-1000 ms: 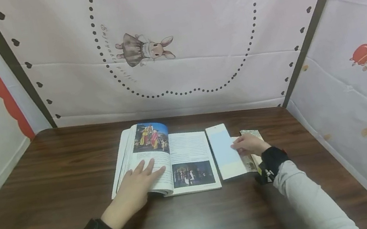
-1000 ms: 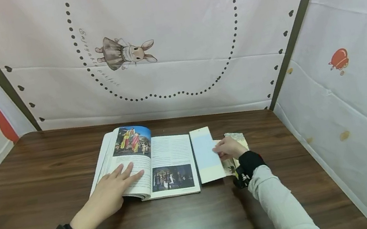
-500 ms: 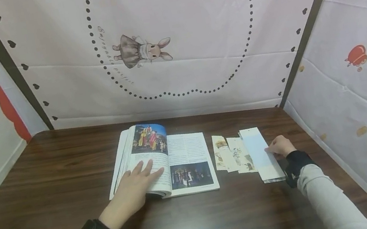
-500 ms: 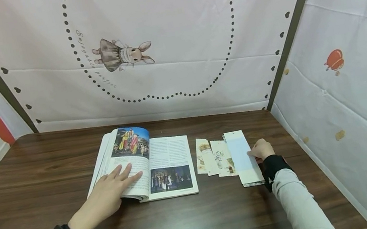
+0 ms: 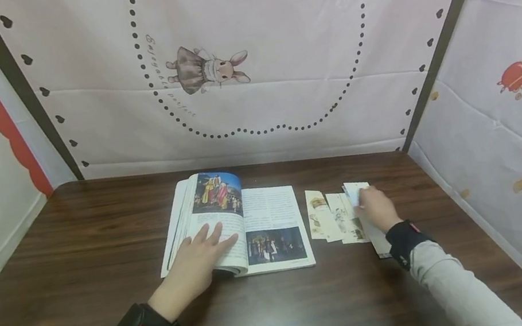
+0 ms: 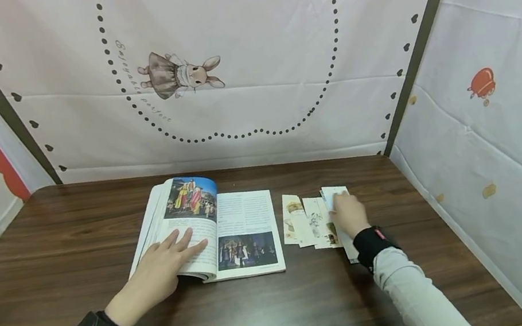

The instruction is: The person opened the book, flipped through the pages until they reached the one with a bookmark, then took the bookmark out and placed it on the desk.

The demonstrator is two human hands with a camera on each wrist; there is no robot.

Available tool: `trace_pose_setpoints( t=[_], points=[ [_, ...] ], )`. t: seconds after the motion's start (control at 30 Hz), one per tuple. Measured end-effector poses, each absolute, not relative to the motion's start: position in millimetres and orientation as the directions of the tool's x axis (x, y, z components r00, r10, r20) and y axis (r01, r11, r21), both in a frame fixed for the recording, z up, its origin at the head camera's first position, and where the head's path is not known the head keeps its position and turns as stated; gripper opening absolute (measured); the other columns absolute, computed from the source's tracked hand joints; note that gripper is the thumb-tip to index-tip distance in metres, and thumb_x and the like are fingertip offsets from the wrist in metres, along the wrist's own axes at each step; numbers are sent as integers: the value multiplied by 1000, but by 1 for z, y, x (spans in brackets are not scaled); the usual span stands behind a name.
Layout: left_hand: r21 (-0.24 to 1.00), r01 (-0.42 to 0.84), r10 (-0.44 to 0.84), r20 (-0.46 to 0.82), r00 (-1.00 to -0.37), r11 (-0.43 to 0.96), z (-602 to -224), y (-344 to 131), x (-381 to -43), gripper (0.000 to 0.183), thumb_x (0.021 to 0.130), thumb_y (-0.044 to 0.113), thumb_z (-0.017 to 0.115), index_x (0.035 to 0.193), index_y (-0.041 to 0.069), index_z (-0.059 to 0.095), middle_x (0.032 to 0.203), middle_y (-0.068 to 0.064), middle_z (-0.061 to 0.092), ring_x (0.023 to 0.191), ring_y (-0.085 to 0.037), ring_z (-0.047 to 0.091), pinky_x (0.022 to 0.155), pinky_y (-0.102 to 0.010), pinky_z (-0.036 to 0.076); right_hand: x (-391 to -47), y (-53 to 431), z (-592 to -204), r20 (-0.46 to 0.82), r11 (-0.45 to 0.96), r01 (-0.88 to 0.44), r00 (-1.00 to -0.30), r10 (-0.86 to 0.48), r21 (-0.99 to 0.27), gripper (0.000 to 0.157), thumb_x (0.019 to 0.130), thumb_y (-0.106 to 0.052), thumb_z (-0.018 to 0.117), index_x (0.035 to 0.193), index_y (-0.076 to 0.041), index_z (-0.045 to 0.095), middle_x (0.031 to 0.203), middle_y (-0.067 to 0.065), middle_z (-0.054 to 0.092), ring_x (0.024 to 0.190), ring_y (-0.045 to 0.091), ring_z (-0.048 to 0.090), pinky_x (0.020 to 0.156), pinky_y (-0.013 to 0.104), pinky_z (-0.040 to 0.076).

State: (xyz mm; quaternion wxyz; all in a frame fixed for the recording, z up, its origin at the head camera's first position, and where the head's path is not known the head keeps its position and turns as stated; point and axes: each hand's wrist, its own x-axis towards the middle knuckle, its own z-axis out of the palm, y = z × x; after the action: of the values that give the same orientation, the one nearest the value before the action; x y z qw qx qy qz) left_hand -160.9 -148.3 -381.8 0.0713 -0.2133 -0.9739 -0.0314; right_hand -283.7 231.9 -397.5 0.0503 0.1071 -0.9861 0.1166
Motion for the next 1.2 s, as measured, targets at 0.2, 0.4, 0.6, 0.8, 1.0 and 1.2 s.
trace_pose_setpoints(
  t=[0.2,0.4,0.6,0.8,1.0,1.2],
  points=[
    [32,415,407,140,-903,909,-381,-149,-162,64,77,-10,64,135,16,52,140,-22,47,129,-45,42,93,-65,41,-265,164,-382,-46,783,-545,-811,-583,-301,51,91,-24,62,131,4,48,134,22,51,126,36,48,105,48,39],
    [33,413,406,130,-905,910,-379,-148,-164,66,75,-10,65,135,16,52,140,-22,47,129,-45,42,92,-65,41,-246,125,-376,-184,779,-584,-760,-624,-229,73,80,-42,72,137,-2,47,141,15,49,130,28,48,107,42,39],
    [41,418,411,116,-904,908,-380,-148,-162,66,75,-11,64,135,15,52,140,-23,46,129,-46,41,93,-65,41,-236,114,-381,-262,756,-651,-719,-644,-71,85,71,-47,78,138,-6,47,145,13,44,132,27,46,109,43,37],
    [37,413,407,109,-907,910,-381,-148,-162,67,75,-11,64,135,15,52,140,-23,46,129,-46,42,92,-64,42,-240,114,-377,-293,746,-664,-704,-648,-56,79,73,-50,75,136,-10,50,143,9,49,127,25,51,106,41,40],
    [61,414,408,97,-908,908,-379,-149,-161,69,74,-12,64,136,15,51,141,-24,45,128,-47,41,91,-65,42,-239,115,-365,-258,665,-740,-626,-736,-101,36,83,-29,71,114,-10,67,105,3,71,91,15,66,83,31,53],
    [91,428,422,80,-903,899,-374,-149,-160,70,74,15,77,137,12,49,141,-26,43,127,-49,42,91,-63,43,-236,105,-356,25,463,-877,-464,-886,126,12,84,-7,66,92,-14,71,87,-4,72,77,9,64,71,24,51]
  ],
)
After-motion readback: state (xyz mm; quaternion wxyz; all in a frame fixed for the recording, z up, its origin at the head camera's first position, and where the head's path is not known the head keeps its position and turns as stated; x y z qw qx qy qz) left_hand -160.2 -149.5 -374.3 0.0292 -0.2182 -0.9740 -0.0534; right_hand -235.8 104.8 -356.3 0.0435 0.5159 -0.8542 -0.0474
